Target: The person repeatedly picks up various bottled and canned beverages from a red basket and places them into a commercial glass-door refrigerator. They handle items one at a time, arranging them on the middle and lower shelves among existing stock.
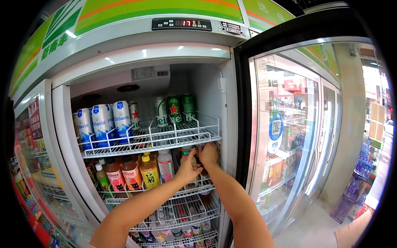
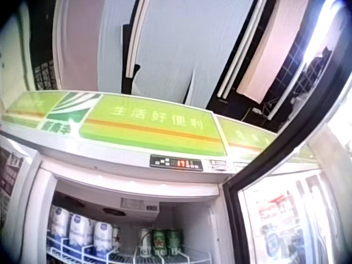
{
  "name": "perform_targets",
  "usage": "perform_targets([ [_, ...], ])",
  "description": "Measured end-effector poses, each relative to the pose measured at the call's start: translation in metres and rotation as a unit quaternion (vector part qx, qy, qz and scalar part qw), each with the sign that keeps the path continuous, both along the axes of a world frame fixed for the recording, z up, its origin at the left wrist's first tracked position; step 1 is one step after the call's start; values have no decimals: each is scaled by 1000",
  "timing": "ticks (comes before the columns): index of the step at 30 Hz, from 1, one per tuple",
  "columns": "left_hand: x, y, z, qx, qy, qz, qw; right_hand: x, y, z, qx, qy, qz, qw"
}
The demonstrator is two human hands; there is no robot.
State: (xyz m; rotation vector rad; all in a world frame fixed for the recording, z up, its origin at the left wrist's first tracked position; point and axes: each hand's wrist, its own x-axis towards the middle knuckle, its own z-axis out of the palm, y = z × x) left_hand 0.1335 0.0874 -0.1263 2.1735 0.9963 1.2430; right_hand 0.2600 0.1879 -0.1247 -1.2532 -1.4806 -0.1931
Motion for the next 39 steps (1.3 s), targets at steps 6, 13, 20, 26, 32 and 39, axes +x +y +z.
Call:
perform_targets([
  [6, -6, 0, -2, 7, 3, -6, 1000, -11, 8, 0, -51, -70, -43, 995],
  [13, -10, 10, -15, 70, -20, -13, 997, -24, -22, 5, -25, 12, -64, 998],
  [20, 4, 7, -46, 140, -80, 11, 987, -15, -69, 4, -60, 53, -5, 997],
  [26, 4, 9, -55, 98, -144, -13, 985, -20, -116, -19, 50, 64, 16, 997],
  [32, 18, -5, -49, 190, -151, -44, 969, -13, -181, -17, 165, 107, 64, 978],
  [39, 20, -56, -63, 268, -118, -71, 954, 9, -251, -31, 85, 185, 102, 974],
])
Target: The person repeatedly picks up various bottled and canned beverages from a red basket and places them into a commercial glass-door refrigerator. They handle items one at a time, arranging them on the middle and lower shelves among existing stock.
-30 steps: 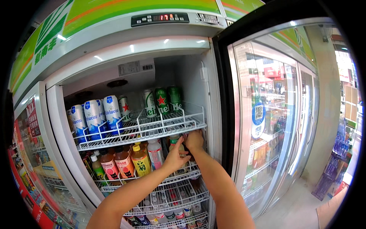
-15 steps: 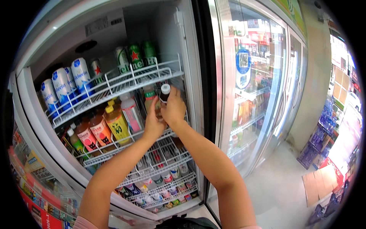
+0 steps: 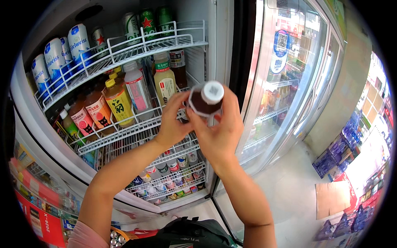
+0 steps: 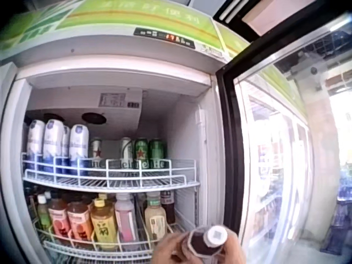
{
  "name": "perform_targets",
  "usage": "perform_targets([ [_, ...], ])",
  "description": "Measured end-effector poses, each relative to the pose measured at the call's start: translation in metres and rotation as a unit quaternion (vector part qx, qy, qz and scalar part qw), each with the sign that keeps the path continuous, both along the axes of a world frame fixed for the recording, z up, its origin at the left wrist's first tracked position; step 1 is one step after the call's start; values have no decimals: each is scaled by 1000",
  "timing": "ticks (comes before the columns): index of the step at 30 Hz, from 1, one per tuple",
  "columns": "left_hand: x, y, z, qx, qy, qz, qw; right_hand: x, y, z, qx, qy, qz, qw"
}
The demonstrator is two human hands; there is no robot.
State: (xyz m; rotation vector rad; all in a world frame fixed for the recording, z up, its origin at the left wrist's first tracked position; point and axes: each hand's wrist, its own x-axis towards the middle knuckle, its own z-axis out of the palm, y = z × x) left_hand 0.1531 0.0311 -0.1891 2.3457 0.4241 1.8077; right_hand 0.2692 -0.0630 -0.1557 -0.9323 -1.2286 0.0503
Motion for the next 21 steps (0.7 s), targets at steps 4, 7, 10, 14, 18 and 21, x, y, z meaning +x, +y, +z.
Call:
perform_targets([
  [4, 3, -2, -54, -110, -4, 7, 994, 6, 10, -46, -52, 2, 8, 999],
  [7, 6, 1, -88, -173, -28, 47, 983, -1, 18, -69, -99, -16, -14, 995],
  [10, 11, 11, -114, -169, -46, 84, 981, 1, 43, -107, -85, -30, -6, 996],
  [14, 10, 25, -144, -199, -38, 139, 969, -2, 71, -143, -81, -41, -18, 996],
  [18, 7, 36, -158, -227, -24, 196, 954, -5, 93, -161, -85, -71, -35, 993],
  [21, 4, 45, -167, -235, 1, 222, 946, -9, 100, -162, -113, -78, -54, 989],
])
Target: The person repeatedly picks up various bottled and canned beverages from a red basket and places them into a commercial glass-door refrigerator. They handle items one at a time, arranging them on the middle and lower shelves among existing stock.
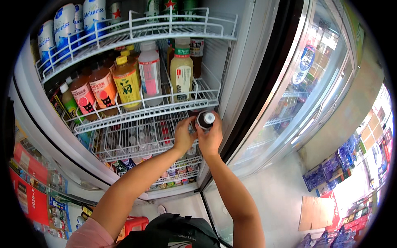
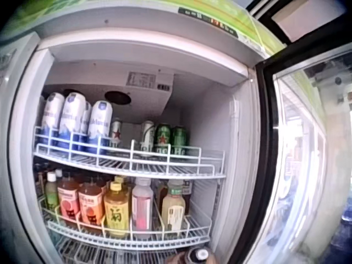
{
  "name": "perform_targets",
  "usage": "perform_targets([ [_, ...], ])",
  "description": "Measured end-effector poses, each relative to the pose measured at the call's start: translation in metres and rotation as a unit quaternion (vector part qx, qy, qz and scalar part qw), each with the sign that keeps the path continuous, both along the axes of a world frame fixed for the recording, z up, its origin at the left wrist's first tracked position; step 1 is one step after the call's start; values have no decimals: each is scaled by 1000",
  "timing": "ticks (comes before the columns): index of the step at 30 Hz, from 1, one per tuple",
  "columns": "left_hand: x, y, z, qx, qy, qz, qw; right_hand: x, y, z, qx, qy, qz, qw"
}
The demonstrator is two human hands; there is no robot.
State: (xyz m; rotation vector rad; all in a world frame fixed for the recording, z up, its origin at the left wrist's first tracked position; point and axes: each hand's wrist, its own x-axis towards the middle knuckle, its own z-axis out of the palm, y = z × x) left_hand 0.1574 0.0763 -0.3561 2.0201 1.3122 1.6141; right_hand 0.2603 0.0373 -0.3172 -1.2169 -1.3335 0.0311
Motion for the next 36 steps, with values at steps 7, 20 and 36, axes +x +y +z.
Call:
perform_targets([
  [7, -10, 31, -24, -7, 28, -11, 1000, -3, 33, -8, -83, -11, 13, 996],
  [20, -24, 53, -11, -289, -75, -189, 935, 9, 74, -62, -102, -36, -52, 993],
  [36, -24, 54, -25, -306, -172, -196, 916, -9, 93, -50, -327, -110, -98, 934],
])
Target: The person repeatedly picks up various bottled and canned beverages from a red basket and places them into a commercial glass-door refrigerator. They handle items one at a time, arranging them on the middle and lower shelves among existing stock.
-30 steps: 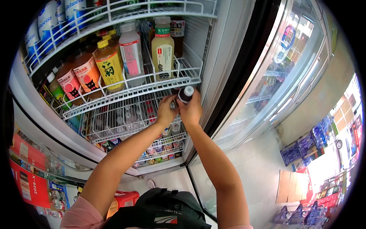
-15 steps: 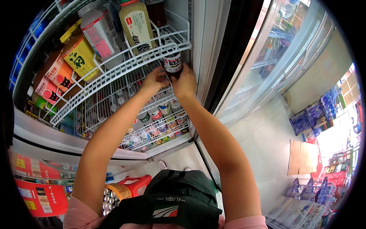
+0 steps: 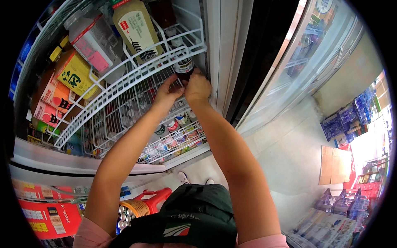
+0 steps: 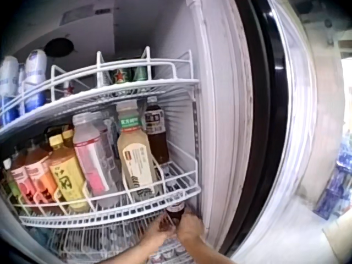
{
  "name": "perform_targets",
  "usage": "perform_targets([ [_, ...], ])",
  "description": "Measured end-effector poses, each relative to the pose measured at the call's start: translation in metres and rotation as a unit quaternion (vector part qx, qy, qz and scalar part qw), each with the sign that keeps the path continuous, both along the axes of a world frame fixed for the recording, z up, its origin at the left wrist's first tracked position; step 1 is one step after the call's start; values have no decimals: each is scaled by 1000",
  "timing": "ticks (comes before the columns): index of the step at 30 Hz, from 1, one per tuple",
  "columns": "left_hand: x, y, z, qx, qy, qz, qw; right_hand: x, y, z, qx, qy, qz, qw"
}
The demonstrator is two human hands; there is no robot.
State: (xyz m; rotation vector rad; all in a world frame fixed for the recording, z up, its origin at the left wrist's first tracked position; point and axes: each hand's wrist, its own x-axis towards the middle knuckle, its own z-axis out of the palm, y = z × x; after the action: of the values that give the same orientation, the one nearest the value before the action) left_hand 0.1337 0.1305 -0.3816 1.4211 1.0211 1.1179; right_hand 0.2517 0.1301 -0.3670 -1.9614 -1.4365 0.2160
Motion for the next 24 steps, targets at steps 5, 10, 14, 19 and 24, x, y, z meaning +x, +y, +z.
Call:
perform_targets([
  [5, 4, -10, -17, 11, 35, -1, 999, -3, 9, -11, 45, 47, -20, 998],
  [10, 1, -13, -18, 90, 128, 32, 987, -2, -16, -36, 195, 151, 12, 969],
  [14, -2, -42, 7, 239, 102, 25, 965, -14, -67, 15, 296, 299, 121, 899],
  [19, 8, -79, 130, 301, -9, -44, 953, -10, -81, 119, 407, 315, 223, 828],
  [24, -13, -79, 209, 362, -53, 59, 929, -18, -63, 194, 403, 304, 248, 827],
])
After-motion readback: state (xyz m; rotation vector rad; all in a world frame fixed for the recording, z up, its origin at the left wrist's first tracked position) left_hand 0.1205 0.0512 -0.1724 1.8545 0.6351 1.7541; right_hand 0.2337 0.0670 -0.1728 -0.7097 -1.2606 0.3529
